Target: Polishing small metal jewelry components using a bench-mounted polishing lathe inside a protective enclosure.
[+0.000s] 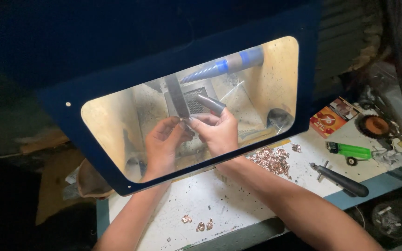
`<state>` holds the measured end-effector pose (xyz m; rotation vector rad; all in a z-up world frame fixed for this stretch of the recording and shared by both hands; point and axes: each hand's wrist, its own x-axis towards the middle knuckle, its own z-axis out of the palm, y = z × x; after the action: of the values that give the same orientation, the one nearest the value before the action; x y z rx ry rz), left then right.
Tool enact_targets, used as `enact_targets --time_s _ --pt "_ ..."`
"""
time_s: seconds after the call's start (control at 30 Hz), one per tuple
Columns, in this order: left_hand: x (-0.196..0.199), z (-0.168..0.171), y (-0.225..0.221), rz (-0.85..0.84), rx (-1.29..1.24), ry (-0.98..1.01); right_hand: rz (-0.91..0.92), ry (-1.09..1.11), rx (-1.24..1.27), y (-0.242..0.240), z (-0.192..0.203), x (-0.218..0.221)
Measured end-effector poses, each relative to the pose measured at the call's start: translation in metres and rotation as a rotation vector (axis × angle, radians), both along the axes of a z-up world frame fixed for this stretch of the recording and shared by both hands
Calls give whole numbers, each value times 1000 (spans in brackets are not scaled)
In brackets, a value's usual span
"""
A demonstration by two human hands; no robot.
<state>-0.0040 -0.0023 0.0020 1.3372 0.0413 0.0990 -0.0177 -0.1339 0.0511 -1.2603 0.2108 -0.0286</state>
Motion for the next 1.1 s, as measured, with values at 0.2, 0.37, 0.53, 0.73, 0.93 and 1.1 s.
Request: enact_targets --time_s 0.2,0.37,0.53,0.73,0.93,1.1 --pt "-5 1 3 1 6 -128 -1 -118 4 -4 -7 -2" --pt "-2 -6 10 -17 72 -226 -16 -212 31 -5 -1 -9" --pt "-6 1 7 -15 125 -174 -39 -225 15 -6 -2 -8" --pt "3 -15 1 -48 -44 -25 -56 -159 -36 -4 -6 -3" --pt "4 -5 -4 -89 -181 106 -71 -92 -105 -2 -5 -2" --pt "7 -8 -2 -101 -225 151 -73 -55 -46 1 -2 -4"
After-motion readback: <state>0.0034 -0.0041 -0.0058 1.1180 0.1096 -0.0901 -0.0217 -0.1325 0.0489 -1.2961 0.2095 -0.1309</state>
